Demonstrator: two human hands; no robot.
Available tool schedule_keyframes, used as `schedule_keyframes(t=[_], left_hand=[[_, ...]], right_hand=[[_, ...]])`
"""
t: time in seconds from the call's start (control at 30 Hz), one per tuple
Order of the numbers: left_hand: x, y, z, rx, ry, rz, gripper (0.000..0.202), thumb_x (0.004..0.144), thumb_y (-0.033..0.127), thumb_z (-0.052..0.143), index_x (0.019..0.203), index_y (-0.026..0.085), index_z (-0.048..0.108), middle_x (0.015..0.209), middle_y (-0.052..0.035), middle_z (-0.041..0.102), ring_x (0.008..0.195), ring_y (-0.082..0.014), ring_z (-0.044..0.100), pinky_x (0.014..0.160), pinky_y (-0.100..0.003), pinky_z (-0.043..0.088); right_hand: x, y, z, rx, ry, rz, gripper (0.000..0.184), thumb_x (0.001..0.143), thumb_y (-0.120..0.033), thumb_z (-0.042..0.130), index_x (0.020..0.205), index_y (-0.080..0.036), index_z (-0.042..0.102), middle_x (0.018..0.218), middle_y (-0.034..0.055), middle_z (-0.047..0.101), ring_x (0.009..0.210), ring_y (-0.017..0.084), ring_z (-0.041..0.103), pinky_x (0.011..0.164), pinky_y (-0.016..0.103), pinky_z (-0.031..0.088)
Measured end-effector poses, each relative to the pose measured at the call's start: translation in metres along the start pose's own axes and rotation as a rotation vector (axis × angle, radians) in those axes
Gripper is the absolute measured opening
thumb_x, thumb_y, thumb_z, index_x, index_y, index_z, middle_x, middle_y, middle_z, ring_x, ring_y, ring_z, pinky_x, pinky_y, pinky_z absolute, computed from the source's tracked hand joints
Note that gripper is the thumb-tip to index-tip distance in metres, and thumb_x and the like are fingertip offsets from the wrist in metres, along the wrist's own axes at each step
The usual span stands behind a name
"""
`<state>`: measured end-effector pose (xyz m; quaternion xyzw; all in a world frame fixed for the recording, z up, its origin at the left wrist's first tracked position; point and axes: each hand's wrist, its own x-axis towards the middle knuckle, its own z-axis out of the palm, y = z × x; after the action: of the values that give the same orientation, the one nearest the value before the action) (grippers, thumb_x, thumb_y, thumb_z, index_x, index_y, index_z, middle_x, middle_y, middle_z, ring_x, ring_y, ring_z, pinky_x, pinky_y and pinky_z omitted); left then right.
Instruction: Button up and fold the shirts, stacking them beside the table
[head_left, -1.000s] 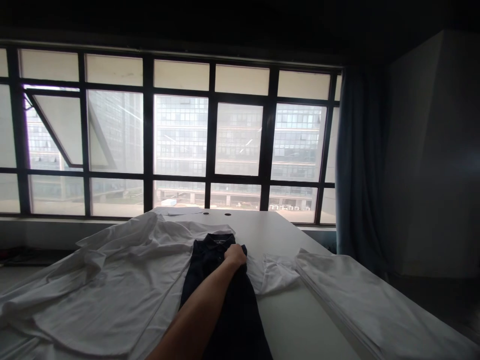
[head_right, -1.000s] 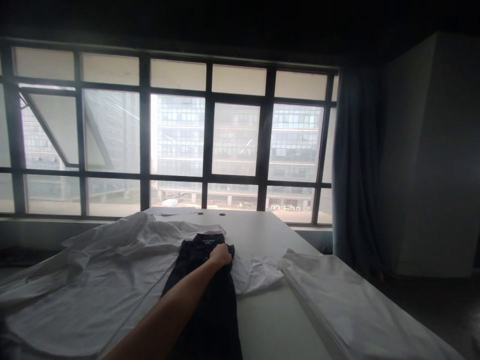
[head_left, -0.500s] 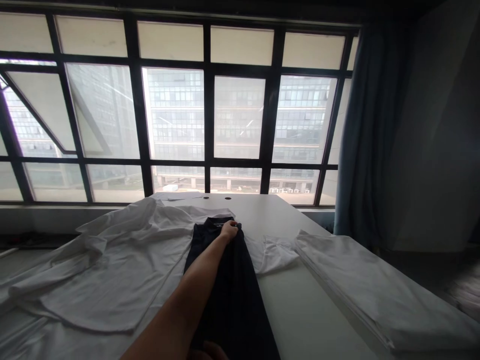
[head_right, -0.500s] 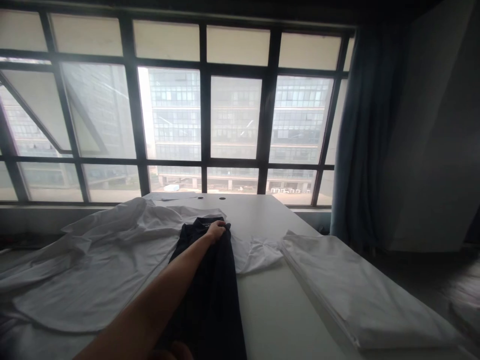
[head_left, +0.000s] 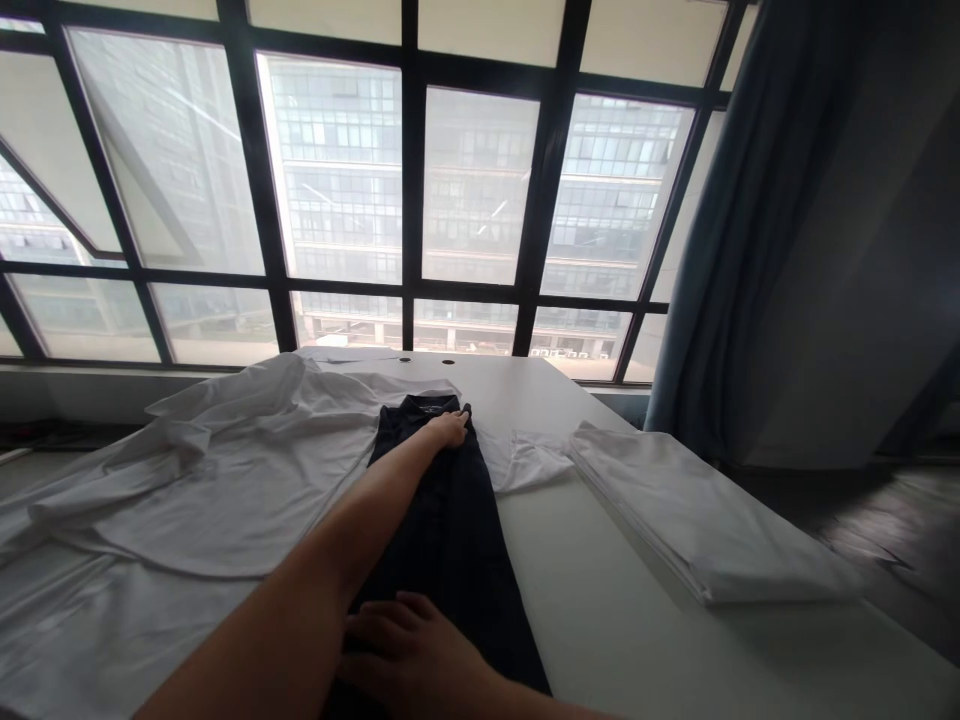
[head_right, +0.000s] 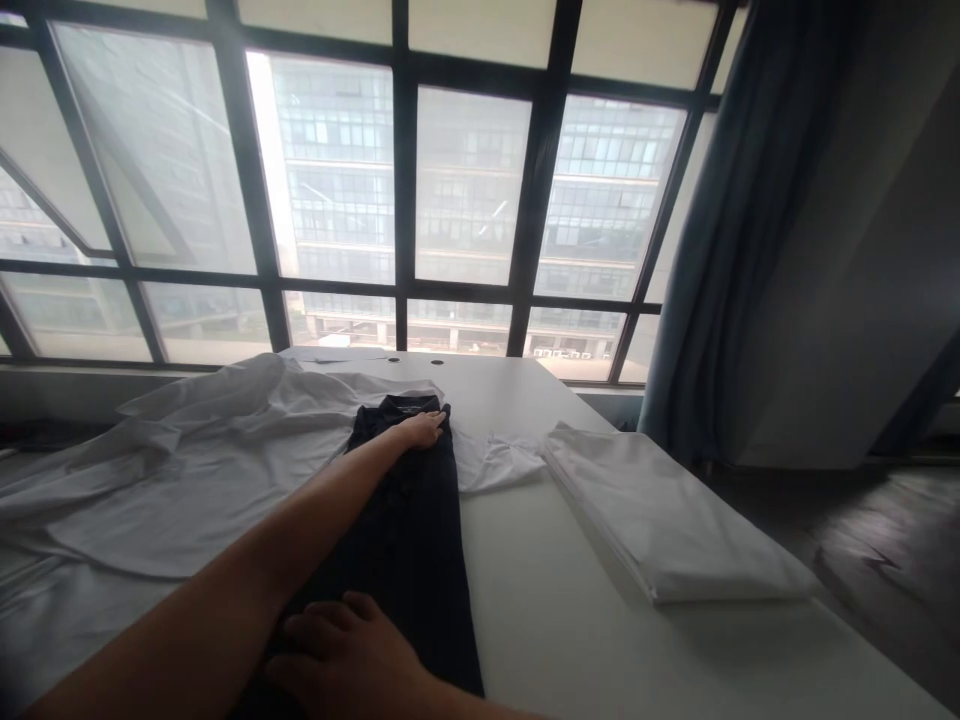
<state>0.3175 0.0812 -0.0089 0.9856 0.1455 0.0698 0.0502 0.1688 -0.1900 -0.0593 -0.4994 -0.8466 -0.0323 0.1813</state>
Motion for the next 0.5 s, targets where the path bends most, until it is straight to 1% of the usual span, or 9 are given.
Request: schedule_keyframes(t=[0.07, 0.1, 0.17, 0.23, 0.3, 0.37, 0.43, 0.5], left_hand=[[-0.025, 0.000, -0.011, 0.003, -0.005, -0.014, 0.058, 0.096, 0.033, 0.044, 0.150, 0.014, 0.034, 0.156, -0.0183, 0.029, 0.142, -0.0344, 0.030, 0.112, -0.050, 0.029], [-0.041, -0.001, -0.017, 0.007, -0.003, -0.008, 0.059, 0.098, 0.036, 0.041, 0.151, 0.013, 0.031, 0.158, -0.0170, 0.024, 0.144, -0.0336, 0.026, 0.114, -0.049, 0.026], [-0.078, -0.001, -0.025, 0.024, -0.002, 0.039, 0.058, 0.099, 0.040, 0.038, 0.151, 0.014, 0.032, 0.159, -0.0149, 0.025, 0.146, -0.0306, 0.022, 0.117, -0.045, 0.022], [-0.121, -0.001, -0.030, 0.050, -0.018, 0.076, 0.058, 0.099, 0.044, 0.039, 0.149, 0.016, 0.036, 0.158, -0.0133, 0.028, 0.146, -0.0287, 0.023, 0.117, -0.043, 0.021], [-0.166, -0.002, -0.032, 0.068, -0.034, 0.086, 0.057, 0.099, 0.048, 0.039, 0.148, 0.018, 0.039, 0.157, -0.0121, 0.029, 0.146, -0.0277, 0.024, 0.117, -0.042, 0.021], [-0.209, -0.003, -0.032, 0.078, -0.043, 0.075, 0.058, 0.099, 0.050, 0.038, 0.148, 0.020, 0.039, 0.158, -0.0110, 0.028, 0.146, -0.0267, 0.024, 0.118, -0.042, 0.021], [-0.246, -0.002, -0.031, 0.086, -0.062, 0.068, 0.060, 0.098, 0.053, 0.038, 0.149, 0.021, 0.037, 0.159, -0.0106, 0.027, 0.146, -0.0260, 0.023, 0.118, -0.041, 0.020], [-0.274, 0.002, -0.030, 0.089, -0.087, 0.071, 0.066, 0.096, 0.058, 0.041, 0.150, 0.021, 0.036, 0.159, -0.0110, 0.024, 0.148, -0.0265, 0.018, 0.118, -0.040, 0.018]], right_hand=[[-0.003, -0.009, -0.021, 0.066, -0.028, 0.025, 0.052, 0.094, -0.060, 0.046, 0.131, -0.024, 0.055, 0.141, 0.0070, 0.054, 0.125, 0.023, 0.051, 0.106, 0.039, 0.037], [-0.004, -0.014, -0.030, 0.092, -0.038, 0.049, 0.052, 0.094, -0.058, 0.046, 0.131, -0.023, 0.055, 0.142, 0.0079, 0.053, 0.127, 0.024, 0.051, 0.108, 0.041, 0.035], [-0.005, -0.023, -0.044, 0.123, -0.050, 0.083, 0.048, 0.096, -0.051, 0.047, 0.132, -0.021, 0.056, 0.142, 0.0094, 0.053, 0.129, 0.025, 0.049, 0.109, 0.043, 0.033], [-0.004, -0.028, -0.050, 0.130, -0.043, 0.085, 0.044, 0.097, -0.046, 0.047, 0.130, -0.019, 0.058, 0.140, 0.0105, 0.055, 0.128, 0.025, 0.049, 0.108, 0.042, 0.033], [-0.004, -0.029, -0.053, 0.116, -0.026, 0.074, 0.039, 0.098, -0.042, 0.046, 0.125, -0.019, 0.061, 0.133, 0.0106, 0.060, 0.122, 0.023, 0.054, 0.105, 0.039, 0.037], [-0.003, -0.025, -0.058, 0.079, -0.018, 0.076, 0.029, 0.097, -0.033, 0.047, 0.114, -0.018, 0.066, 0.118, 0.0090, 0.067, 0.109, 0.021, 0.060, 0.099, 0.037, 0.040], [-0.003, -0.017, -0.065, 0.020, -0.034, 0.090, 0.020, 0.090, -0.019, 0.051, 0.100, -0.018, 0.069, 0.103, 0.0073, 0.069, 0.098, 0.020, 0.061, 0.095, 0.036, 0.042], [-0.004, -0.007, -0.074, -0.040, -0.084, 0.099, 0.022, 0.078, -0.008, 0.054, 0.091, -0.017, 0.069, 0.096, 0.0065, 0.068, 0.094, 0.020, 0.061, 0.093, 0.035, 0.042]])
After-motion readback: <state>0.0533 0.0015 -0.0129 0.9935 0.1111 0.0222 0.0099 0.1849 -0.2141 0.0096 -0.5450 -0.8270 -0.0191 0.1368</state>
